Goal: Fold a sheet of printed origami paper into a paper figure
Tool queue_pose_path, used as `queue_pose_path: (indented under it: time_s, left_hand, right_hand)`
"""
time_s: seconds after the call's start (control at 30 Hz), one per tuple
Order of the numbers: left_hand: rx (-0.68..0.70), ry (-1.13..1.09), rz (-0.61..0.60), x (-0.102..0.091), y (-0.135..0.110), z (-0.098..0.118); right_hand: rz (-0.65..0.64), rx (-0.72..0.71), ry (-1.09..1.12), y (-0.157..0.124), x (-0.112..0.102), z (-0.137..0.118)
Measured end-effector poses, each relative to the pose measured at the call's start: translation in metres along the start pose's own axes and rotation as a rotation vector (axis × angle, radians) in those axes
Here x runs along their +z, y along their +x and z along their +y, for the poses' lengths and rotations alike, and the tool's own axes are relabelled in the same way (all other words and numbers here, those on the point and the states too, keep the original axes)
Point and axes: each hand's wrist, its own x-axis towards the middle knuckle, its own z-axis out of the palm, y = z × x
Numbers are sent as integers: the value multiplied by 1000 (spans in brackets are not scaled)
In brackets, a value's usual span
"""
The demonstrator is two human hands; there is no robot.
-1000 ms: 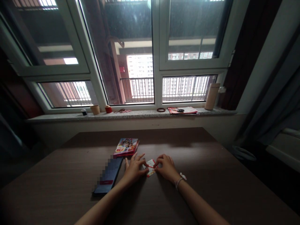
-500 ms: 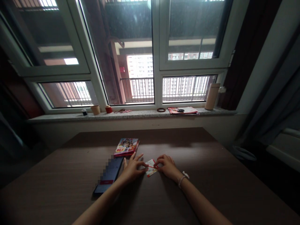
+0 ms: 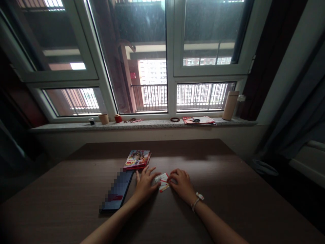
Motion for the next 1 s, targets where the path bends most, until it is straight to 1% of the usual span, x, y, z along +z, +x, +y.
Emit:
queue_pose_path:
  time_s: [0.13,0.33,0.57,0.77,1.0]
  left_hand:
    - [12,47,-30,2,-1,-1]
    - [-16,4,-57,-3,-1,1]
    - [-31,-69,-12,1,1,2]
    - [-24,-105,40,5,-1,1]
    - [-33,-101,39,6,1,0]
  right_hand:
    - [-20,-5,-31,0,0,0]
    - [-45,-11,-55,0,0,2]
    - [-22,-13,-31,-1,2,3]
    - [17,20,28,2,5,7]
    - [61,62,139,5,8,13]
